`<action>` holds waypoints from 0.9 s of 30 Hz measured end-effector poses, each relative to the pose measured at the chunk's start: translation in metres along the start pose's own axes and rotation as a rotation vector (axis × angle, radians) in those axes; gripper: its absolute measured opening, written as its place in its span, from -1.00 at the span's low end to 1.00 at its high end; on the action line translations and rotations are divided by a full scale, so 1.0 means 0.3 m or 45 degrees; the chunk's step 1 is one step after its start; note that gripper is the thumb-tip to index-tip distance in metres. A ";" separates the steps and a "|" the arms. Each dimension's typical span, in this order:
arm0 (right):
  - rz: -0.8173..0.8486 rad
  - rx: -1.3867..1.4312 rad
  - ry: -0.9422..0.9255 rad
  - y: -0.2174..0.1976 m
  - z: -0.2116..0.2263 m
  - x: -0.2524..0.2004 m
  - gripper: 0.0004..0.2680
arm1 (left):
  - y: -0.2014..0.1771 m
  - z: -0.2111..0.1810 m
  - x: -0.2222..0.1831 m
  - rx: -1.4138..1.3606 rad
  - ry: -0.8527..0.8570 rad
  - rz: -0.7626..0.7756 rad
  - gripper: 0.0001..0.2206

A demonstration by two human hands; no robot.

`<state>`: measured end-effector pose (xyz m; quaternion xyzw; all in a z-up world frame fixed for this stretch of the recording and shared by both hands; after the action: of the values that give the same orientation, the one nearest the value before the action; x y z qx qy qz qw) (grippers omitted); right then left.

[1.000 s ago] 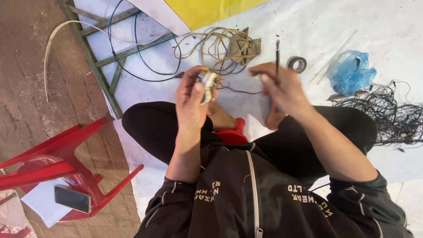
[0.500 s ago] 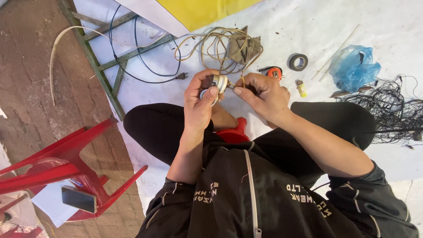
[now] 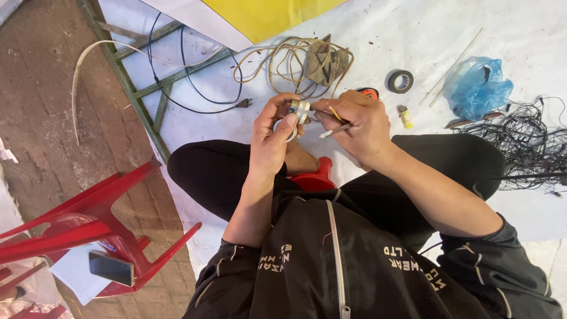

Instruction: Wiring a light socket by stripping wires and securing them with a screwdriver

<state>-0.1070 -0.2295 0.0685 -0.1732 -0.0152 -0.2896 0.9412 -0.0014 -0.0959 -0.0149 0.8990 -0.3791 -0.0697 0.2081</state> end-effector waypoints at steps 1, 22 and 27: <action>-0.001 0.000 0.000 -0.003 -0.004 0.000 -0.94 | 0.000 -0.001 0.000 0.001 0.000 0.000 -0.70; 0.235 0.379 0.630 0.036 -0.184 -0.039 -0.94 | -0.034 0.084 -0.042 -0.195 -0.170 0.175 -0.62; 0.199 0.708 0.816 0.061 -0.238 -0.054 -0.94 | -0.014 0.040 -0.020 -0.594 -0.235 -0.042 -0.69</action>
<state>-0.1154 -0.2305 -0.0064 0.1852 0.2135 -0.2416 0.9283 -0.0061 -0.0928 -0.0277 0.8225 -0.3553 -0.2404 0.3735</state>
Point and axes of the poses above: each hand's wrist, its own x-axis towards the middle knuckle, its own y-axis out of the palm, z = x × y, the point moved 7 cm from there along x, towards the middle knuckle, and after that the axes turned 9 degrees about y, right-handed, at the moved point
